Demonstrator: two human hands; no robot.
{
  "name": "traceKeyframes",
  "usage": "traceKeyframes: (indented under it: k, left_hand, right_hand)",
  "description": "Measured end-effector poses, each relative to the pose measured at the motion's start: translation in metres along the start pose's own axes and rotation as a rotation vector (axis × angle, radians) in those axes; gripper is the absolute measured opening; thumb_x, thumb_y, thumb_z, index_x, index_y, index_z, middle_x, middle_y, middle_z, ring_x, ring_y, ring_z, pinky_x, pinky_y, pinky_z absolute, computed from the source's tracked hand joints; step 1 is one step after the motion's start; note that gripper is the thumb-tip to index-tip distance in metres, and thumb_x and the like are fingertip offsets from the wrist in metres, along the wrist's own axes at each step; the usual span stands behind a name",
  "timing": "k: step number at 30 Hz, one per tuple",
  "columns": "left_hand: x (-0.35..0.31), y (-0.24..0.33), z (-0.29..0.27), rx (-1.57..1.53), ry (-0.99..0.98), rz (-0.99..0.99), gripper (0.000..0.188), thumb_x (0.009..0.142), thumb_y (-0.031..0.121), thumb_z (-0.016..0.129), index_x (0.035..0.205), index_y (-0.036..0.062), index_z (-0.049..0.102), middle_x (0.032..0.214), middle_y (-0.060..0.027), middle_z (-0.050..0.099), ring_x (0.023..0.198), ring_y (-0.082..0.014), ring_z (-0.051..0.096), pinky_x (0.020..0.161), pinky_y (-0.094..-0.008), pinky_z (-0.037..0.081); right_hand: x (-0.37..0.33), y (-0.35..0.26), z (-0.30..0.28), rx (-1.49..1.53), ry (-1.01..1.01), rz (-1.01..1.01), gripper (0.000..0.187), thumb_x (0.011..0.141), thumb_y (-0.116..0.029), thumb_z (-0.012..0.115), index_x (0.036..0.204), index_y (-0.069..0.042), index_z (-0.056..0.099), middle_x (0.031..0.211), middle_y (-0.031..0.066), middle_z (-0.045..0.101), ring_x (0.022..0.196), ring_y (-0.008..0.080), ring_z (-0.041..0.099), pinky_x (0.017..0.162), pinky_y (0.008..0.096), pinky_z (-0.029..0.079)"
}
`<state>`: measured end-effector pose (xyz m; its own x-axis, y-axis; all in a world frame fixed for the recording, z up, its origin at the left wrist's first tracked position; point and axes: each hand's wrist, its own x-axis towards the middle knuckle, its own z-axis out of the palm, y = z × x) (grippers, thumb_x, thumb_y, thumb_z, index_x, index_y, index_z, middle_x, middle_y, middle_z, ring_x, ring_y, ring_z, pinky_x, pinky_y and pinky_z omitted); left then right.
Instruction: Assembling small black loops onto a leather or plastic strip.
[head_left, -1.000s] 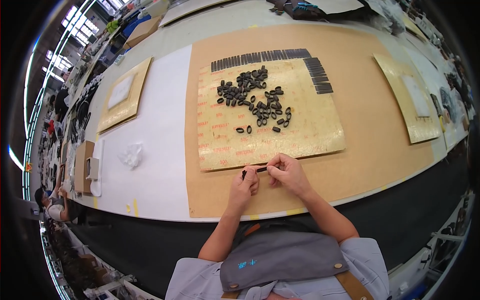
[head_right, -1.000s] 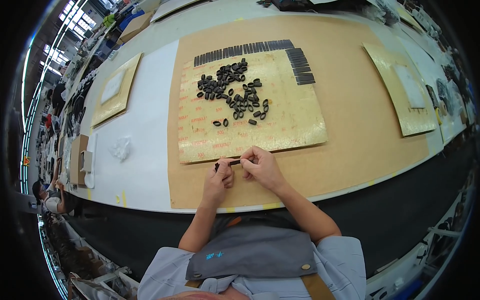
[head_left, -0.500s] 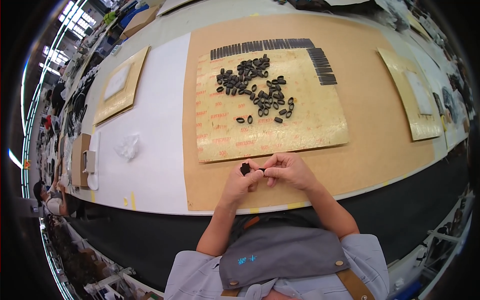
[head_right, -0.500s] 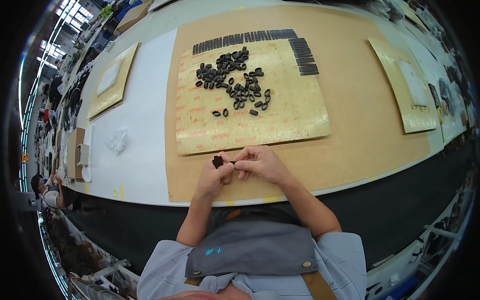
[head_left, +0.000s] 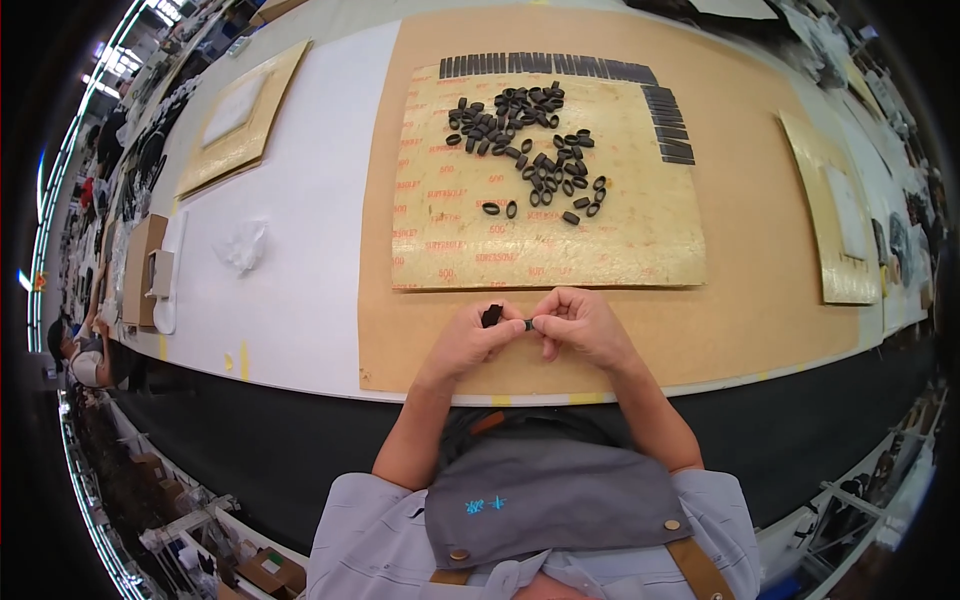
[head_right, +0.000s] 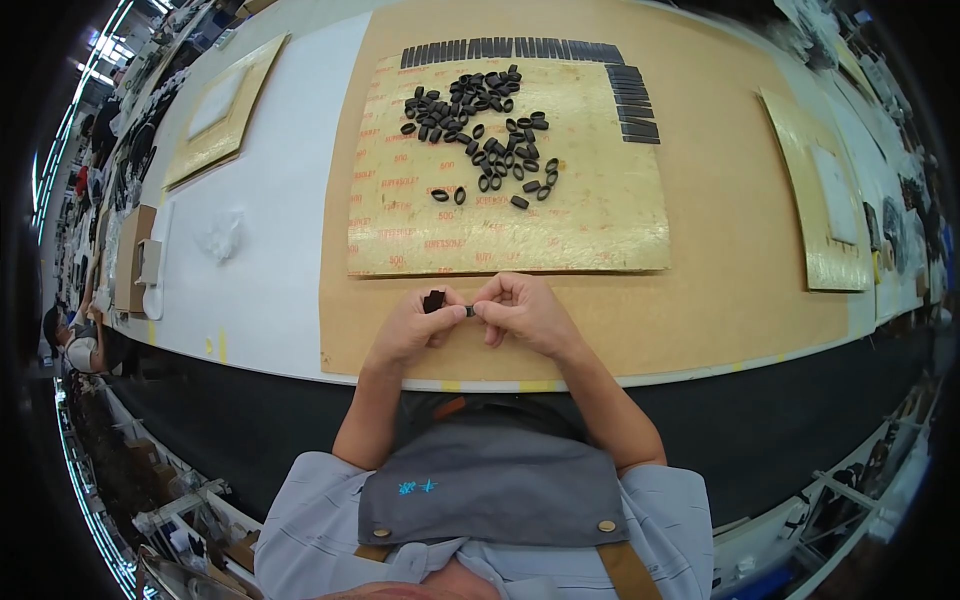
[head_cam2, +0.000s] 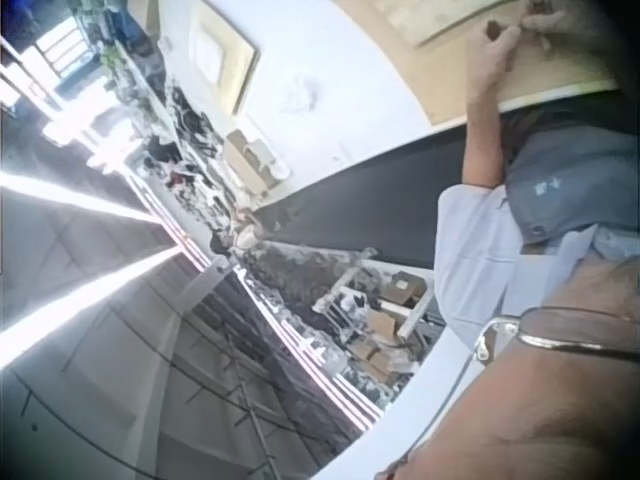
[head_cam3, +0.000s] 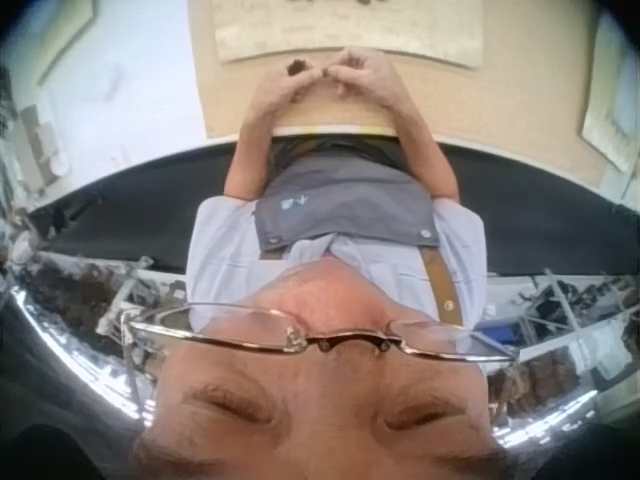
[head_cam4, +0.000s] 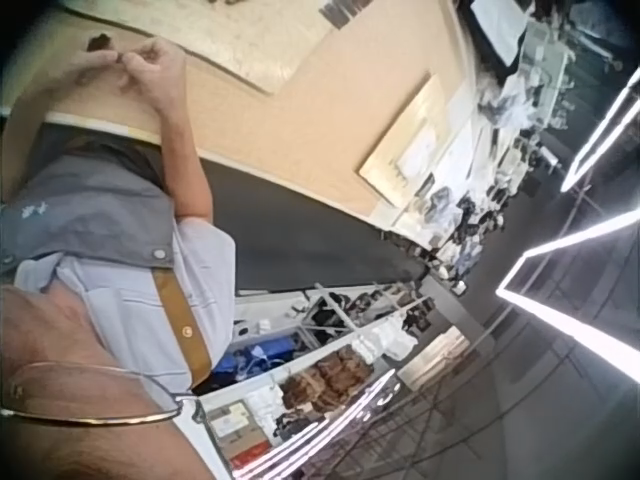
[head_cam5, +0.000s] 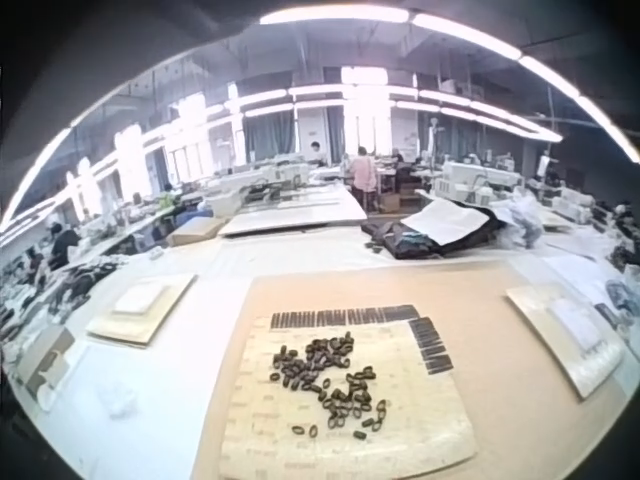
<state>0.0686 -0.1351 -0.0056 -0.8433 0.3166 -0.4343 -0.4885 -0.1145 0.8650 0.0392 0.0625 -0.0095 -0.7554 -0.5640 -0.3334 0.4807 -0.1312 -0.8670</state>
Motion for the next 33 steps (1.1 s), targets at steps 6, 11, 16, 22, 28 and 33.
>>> traceKeyframes:
  k: [6,11,16,22,28,33]
  left_hand:
    - [0.004,0.000,-0.002,0.111,0.032,0.031,0.013,0.084,0.015,0.063,0.077,0.0048,0.058,0.054,0.0062,0.042,0.043,-0.0023,0.034,0.040,-0.0204,0.024]
    - [0.011,-0.002,-0.004,0.086,0.045,0.041,0.014,0.083,0.017,0.064,0.077,0.0058,0.058,0.055,0.0062,0.044,0.043,-0.0016,0.036,0.040,-0.0196,0.027]
    - [0.012,-0.008,-0.005,0.088,0.054,0.057,0.012,0.083,0.017,0.062,0.078,0.0069,0.058,0.058,0.0065,0.046,0.045,-0.0008,0.038,0.040,-0.0186,0.030]
    - [0.010,-0.008,0.000,0.107,0.108,0.042,0.014,0.077,0.016,0.061,0.069,0.0043,0.060,0.062,0.0061,0.048,0.057,-0.0024,0.041,0.049,-0.0216,0.033]
    - [0.016,-0.019,0.002,0.164,0.095,0.126,0.014,0.081,0.018,0.062,0.075,0.0052,0.059,0.064,0.0070,0.048,0.057,-0.0012,0.040,0.049,-0.0199,0.032]
    - [0.017,-0.015,0.004,0.216,0.126,0.092,0.015,0.077,0.016,0.060,0.067,0.0046,0.056,0.061,0.0047,0.047,0.055,-0.0032,0.039,0.047,-0.0228,0.032]
  right_hand:
    - [0.005,0.000,0.001,-0.052,-0.002,0.016,0.012,0.086,-0.009,0.060,0.090,0.002,0.056,0.072,0.0048,0.060,0.054,0.0104,0.059,0.051,0.0231,0.049]
    - [0.004,-0.004,-0.005,-0.036,-0.053,0.031,0.017,0.086,-0.003,0.057,0.102,0.004,0.053,0.086,0.0064,0.060,0.080,0.0127,0.062,0.070,0.0258,0.052]
    - [0.000,-0.001,-0.014,0.021,-0.080,0.010,0.019,0.088,0.000,0.053,0.106,0.005,0.052,0.091,0.0098,0.062,0.086,0.0159,0.063,0.075,0.0277,0.053]
    - [-0.001,-0.002,-0.016,-0.004,-0.076,0.030,0.019,0.089,-0.003,0.055,0.106,0.006,0.057,0.092,0.0140,0.065,0.084,0.0182,0.065,0.076,0.0270,0.053]
    - [0.000,-0.008,-0.012,-0.041,-0.036,0.105,0.015,0.087,-0.004,0.059,0.098,0.005,0.058,0.088,0.0143,0.065,0.079,0.0177,0.066,0.071,0.0260,0.054]
    - [0.005,-0.004,-0.010,-0.069,0.001,0.113,0.009,0.085,-0.004,0.061,0.089,0.003,0.056,0.084,0.0124,0.064,0.074,0.0163,0.066,0.068,0.0256,0.054]
